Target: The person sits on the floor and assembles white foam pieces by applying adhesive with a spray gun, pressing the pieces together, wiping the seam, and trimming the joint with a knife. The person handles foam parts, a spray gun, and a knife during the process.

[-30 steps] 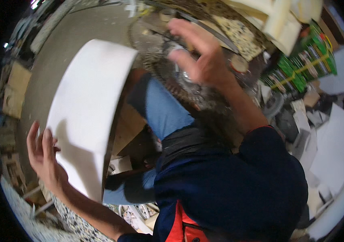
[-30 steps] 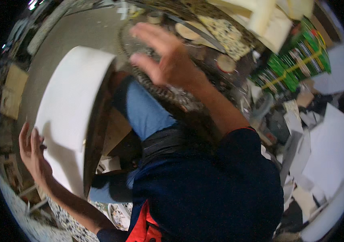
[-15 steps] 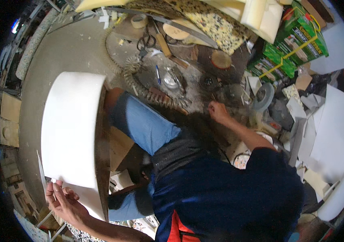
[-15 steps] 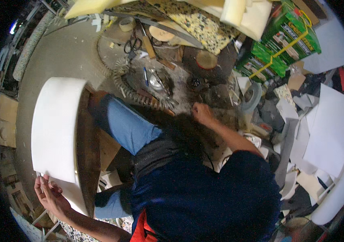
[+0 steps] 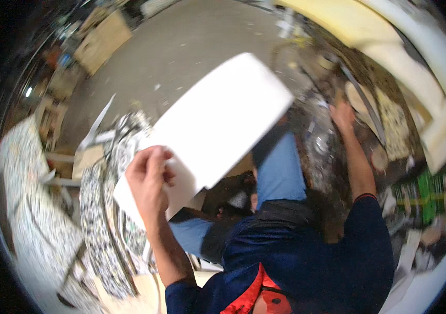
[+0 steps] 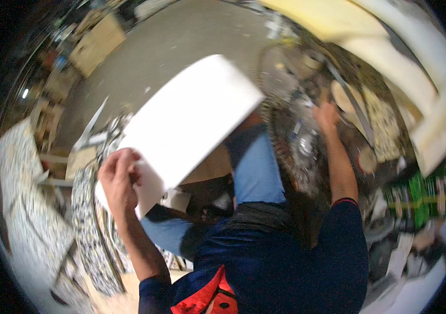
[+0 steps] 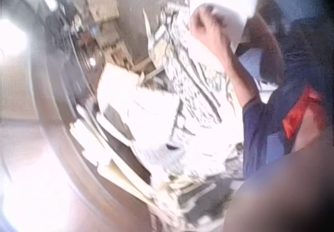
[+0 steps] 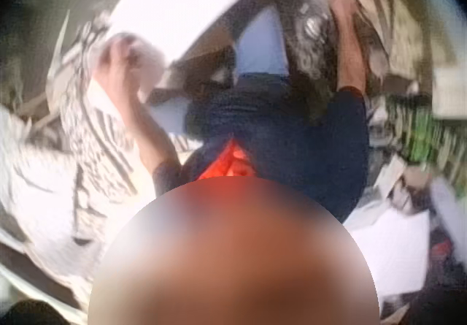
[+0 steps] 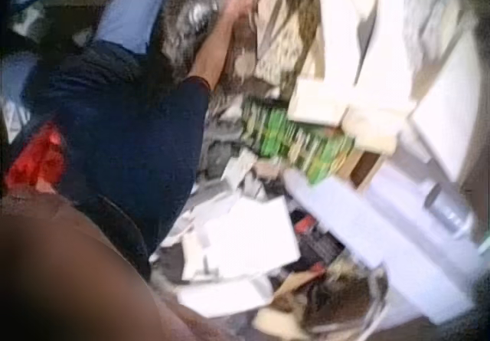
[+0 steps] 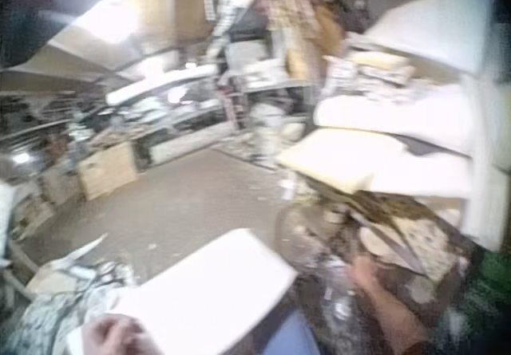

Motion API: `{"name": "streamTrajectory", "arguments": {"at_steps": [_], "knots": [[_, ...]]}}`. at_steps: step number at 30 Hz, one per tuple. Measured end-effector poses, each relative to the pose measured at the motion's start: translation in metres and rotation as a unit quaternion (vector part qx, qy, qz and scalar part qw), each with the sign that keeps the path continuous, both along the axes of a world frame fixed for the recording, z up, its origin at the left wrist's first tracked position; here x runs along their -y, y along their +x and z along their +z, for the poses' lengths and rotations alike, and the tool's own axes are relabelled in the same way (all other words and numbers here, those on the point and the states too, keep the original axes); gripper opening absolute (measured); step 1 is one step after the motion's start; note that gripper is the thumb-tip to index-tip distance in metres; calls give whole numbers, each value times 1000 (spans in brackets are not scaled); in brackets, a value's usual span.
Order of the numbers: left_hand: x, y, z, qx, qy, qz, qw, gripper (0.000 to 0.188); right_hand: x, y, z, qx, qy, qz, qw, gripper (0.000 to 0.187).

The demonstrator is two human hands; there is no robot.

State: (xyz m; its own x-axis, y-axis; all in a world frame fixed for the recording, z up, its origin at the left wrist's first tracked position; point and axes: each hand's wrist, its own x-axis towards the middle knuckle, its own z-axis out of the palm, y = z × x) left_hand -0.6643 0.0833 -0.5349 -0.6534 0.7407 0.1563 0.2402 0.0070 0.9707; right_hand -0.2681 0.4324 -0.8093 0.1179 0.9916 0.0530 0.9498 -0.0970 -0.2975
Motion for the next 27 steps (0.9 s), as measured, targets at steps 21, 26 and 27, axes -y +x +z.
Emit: {"name": "streamTrajectory", "arguments": {"at_steps": [21,26,27], "knots": [[-4,1,12,58,-34,-36,997,29,194,53,63,-96,-27,51,994,40],[-7,-6,10,74,-22,-25,997,27,302,36,125,-333,68,108,934,42],[-7,-7,10,80,-24,-32,996,27,314,28,139,-359,60,141,921,45]]}}
